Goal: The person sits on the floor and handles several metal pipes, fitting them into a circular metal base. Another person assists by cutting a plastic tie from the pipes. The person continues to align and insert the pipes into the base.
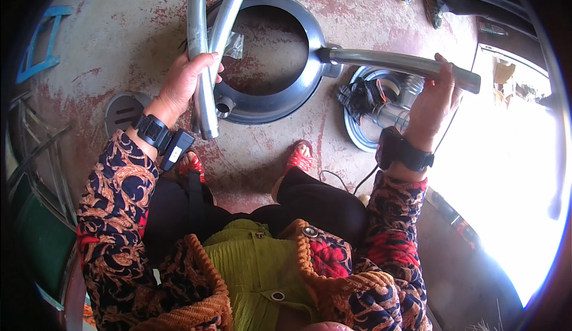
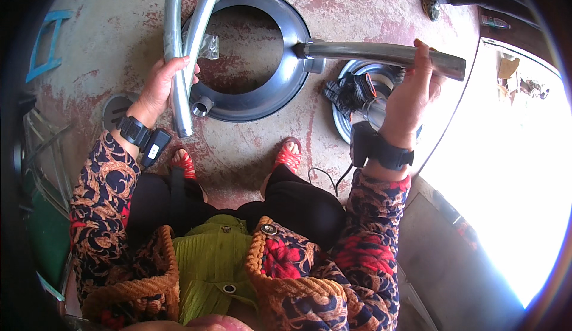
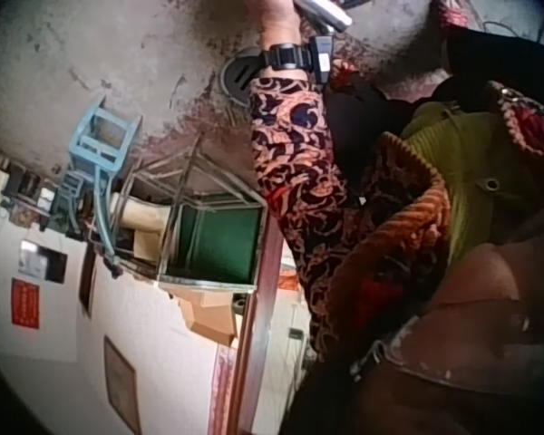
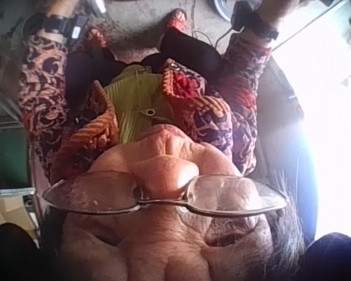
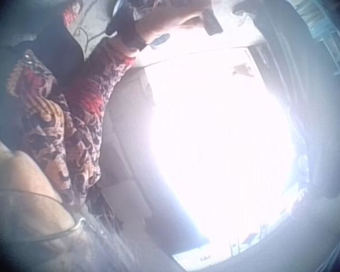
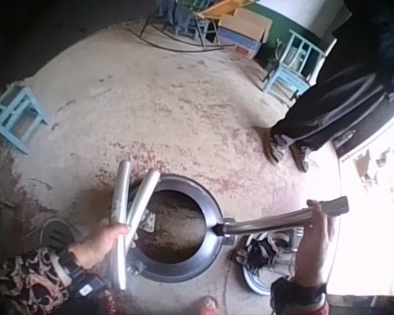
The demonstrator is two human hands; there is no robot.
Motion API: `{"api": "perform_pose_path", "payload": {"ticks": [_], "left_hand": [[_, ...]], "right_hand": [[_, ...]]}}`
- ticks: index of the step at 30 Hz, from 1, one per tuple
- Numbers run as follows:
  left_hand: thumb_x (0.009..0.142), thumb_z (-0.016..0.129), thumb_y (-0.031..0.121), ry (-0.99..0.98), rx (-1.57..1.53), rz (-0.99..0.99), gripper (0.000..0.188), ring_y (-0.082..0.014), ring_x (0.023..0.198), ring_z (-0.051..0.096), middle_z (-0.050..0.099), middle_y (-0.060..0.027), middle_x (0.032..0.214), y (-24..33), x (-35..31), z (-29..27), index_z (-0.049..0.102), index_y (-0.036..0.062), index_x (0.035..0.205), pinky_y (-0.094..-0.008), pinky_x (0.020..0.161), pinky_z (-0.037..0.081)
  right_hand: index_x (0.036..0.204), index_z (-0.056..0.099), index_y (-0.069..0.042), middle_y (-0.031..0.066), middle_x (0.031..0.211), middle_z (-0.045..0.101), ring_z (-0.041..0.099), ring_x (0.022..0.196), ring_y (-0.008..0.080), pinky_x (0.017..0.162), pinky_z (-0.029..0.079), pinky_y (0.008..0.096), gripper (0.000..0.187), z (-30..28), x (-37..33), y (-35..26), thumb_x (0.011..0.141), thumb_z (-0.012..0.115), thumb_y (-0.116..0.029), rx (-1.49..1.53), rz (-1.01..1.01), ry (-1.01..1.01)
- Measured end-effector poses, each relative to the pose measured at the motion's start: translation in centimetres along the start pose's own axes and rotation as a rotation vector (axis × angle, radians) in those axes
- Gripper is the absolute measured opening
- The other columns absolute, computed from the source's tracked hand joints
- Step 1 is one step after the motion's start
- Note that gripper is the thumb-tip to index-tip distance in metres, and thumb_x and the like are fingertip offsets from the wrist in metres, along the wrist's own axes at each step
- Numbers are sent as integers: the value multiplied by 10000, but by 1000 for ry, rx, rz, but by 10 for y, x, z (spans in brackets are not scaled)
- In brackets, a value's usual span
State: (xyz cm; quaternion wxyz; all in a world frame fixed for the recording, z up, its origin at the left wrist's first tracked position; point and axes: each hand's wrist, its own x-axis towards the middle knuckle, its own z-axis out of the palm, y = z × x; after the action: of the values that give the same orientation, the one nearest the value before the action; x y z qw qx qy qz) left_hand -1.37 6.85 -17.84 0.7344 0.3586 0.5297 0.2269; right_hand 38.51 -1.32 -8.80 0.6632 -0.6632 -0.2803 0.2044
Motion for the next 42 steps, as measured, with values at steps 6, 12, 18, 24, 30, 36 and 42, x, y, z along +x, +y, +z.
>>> {"api": "perform_pose_path", "payload": {"ticks": [6,12,18,24,30,36,42], "left_hand": [[881,639,319,8,1,9,410,-160,759,645,667,-91,881,-1,0,-1,611,-35,1085,-296,732,525],[895,627,309,-3,-4,5,399,-157,755,641,665,-94,883,-1,0,-2,609,-38,1091,-297,749,531],[875,650,314,12,-22,10,398,-163,749,638,662,-94,875,0,-2,-1,604,-20,1087,-303,727,519],[872,647,322,4,-54,13,417,-166,746,641,663,-94,872,1,-4,-1,604,-36,1083,-308,727,519],[876,631,336,-6,-27,14,417,-168,763,650,672,-104,869,1,-6,-4,626,-46,1044,-304,749,517],[872,632,350,-16,-37,9,424,-174,775,657,675,-108,876,0,-4,-6,629,-36,1050,-304,751,520],[871,630,365,3,-43,-7,435,-175,789,653,676,-109,887,-1,-6,-7,627,-24,1067,-314,750,522]], "right_hand": [[1335,486,16,234,1190,646,587,1161,283,998,441,387,418,-20,-4,-19,952,595,-113,-37,-8,-290],[1337,469,33,269,1211,628,585,1197,340,1044,431,419,412,-28,3,-17,964,581,-101,-81,-110,-388],[1331,482,16,278,1210,626,572,1212,358,1056,423,448,409,-31,5,-14,963,591,-128,12,-140,-445],[1316,480,21,288,1195,626,582,1192,357,1050,422,447,401,-29,3,-9,964,592,-134,40,-141,-369],[1246,488,25,284,1139,638,622,1109,328,965,474,402,332,-34,11,3,970,584,-134,99,-113,-161],[1089,592,61,225,1120,644,630,1060,306,941,528,458,277,-53,28,-1,1009,507,-190,265,-22,87],[1160,528,10,151,1013,654,663,936,251,828,545,378,302,-40,8,-1,938,661,-146,122,-141,4]]}}
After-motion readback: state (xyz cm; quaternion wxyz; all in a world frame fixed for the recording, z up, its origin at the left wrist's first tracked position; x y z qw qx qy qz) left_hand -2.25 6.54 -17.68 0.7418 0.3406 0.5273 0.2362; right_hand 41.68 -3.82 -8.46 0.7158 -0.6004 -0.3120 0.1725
